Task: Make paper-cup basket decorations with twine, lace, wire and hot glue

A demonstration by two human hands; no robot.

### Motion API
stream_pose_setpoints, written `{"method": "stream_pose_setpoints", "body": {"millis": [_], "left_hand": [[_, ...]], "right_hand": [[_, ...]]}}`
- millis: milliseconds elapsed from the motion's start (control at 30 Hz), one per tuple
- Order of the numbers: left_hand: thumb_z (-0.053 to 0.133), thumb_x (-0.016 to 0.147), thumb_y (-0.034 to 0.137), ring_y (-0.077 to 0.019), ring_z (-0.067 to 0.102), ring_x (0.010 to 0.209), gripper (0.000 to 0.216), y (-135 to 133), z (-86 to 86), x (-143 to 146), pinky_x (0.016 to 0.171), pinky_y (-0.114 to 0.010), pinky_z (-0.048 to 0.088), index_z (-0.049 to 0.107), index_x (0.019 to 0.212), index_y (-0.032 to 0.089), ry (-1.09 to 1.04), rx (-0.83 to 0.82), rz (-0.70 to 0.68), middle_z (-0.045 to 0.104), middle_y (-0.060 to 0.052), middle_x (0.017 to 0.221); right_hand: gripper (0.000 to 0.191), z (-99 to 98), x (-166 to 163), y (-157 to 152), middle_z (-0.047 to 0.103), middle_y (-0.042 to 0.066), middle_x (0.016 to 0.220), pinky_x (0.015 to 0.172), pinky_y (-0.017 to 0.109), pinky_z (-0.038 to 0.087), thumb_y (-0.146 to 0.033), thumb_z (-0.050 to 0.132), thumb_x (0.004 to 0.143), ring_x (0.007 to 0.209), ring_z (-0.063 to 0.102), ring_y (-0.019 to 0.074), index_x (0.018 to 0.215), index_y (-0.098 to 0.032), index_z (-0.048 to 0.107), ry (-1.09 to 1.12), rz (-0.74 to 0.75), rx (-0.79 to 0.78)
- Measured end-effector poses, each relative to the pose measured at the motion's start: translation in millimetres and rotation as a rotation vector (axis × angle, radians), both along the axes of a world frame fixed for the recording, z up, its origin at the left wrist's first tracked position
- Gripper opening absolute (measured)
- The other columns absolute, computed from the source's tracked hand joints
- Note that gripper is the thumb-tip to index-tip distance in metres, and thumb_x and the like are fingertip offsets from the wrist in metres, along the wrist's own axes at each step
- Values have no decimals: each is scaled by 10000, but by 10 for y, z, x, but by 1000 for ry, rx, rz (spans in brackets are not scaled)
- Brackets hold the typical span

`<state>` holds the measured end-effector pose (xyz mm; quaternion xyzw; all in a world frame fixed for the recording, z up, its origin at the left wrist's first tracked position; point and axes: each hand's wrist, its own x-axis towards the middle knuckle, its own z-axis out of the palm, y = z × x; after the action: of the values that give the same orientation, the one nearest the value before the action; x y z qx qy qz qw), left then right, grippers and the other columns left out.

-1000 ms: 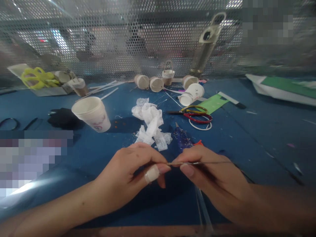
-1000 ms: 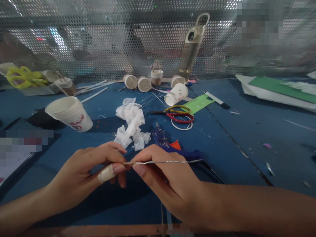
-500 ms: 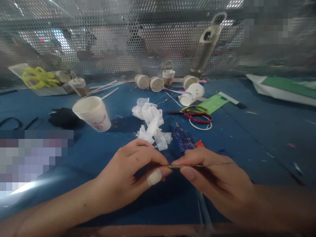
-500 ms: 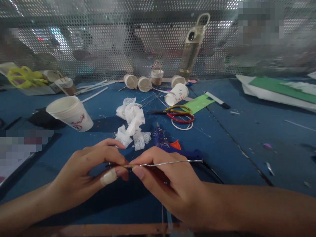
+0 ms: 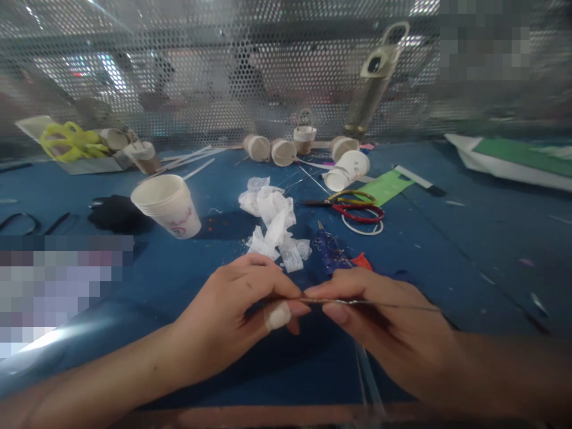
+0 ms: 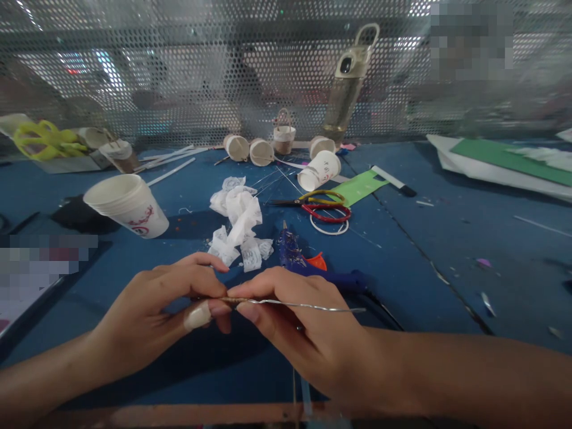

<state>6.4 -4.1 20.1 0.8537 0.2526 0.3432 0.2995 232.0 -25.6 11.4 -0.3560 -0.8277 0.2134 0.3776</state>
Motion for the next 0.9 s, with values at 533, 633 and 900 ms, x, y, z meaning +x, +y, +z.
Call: {"method": "stream_pose_setpoints", "body": {"millis": [533, 633, 900], "left_hand": [[533, 1035, 257, -76, 636, 671, 256, -15, 56, -3, 740, -160, 508, 655, 823, 180, 8, -455, -83, 762, 23, 754], [564, 1019, 236, -77, 642, 694, 240, -17, 44, -8, 836, -187, 501, 653, 801, 193, -6, -395, -58, 762, 45, 744], [631, 973, 159, -102, 688, 705, 93, 0, -2, -13, 962, -269, 480, 663, 889, 183, -50, -50, -32, 775, 38, 762]], "right_hand": [[219, 54, -51, 80, 821, -16, 906, 766, 116, 580, -7, 633, 884, 792, 756, 76, 988, -161, 751, 130, 85, 78], [179, 76, -55, 74, 819, -13, 852, 671, 132, 585, -48, 656, 894, 732, 747, 85, 975, -159, 771, 146, 59, 52], [144, 72, -58, 53, 784, -12, 718, 520, 207, 541, -149, 637, 945, 589, 679, 114, 948, -185, 776, 123, 42, 50]]}}
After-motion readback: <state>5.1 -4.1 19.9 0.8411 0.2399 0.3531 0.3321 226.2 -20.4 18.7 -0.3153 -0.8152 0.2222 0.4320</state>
